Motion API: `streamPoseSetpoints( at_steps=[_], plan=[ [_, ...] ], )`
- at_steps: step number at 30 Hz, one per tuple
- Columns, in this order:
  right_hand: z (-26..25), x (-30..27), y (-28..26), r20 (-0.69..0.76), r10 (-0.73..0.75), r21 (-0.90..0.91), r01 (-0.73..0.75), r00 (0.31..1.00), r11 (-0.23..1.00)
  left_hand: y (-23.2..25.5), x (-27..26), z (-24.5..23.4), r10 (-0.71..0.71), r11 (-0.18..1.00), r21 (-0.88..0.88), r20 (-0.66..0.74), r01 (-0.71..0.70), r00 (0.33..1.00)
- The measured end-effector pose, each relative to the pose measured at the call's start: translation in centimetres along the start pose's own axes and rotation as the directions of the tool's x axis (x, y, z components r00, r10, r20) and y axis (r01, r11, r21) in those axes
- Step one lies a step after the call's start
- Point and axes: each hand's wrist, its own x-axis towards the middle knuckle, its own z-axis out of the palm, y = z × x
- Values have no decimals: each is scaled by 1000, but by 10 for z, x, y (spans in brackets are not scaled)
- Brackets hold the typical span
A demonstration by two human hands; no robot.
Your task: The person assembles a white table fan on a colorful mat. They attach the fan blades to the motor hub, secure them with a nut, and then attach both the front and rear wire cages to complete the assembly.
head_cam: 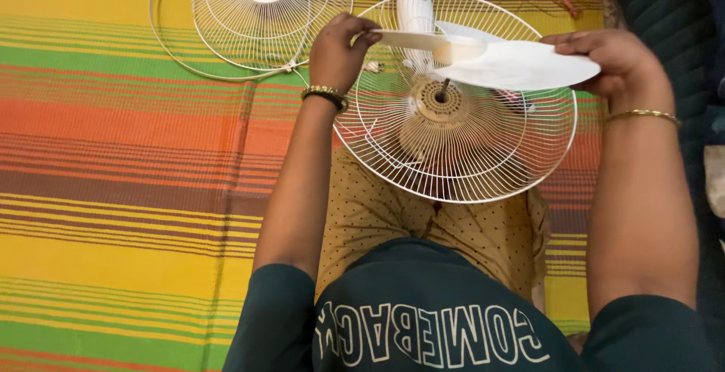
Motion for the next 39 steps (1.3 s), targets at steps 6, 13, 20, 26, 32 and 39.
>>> streamPoseSetpoints(
  at_steps=[6,13,20,26,32,39],
  plan=[
    [33,-18,5,-152,7,-79,-19,988,997,-3,-25,-5,-93,995,-25,36,94,995],
    [33,-13,7,-100,-25,-109,14,995,994,-1,-33,-5,-180,982,-42,40,182,983],
    [26,-5,14,-108,-34,-111,22,994,994,-8,-37,-1,-132,990,-51,23,133,991],
    [30,-7,15,-90,-91,-88,83,992,993,-4,-40,-4,-116,990,-77,33,118,993],
    [31,-12,21,-73,-191,-139,180,979,974,1,-40,-6,-72,995,-61,45,74,996],
    [38,-19,30,-100,-241,-99,231,965,968,6,-44,-10,13,1000,-8,58,-12,998]
  ],
)
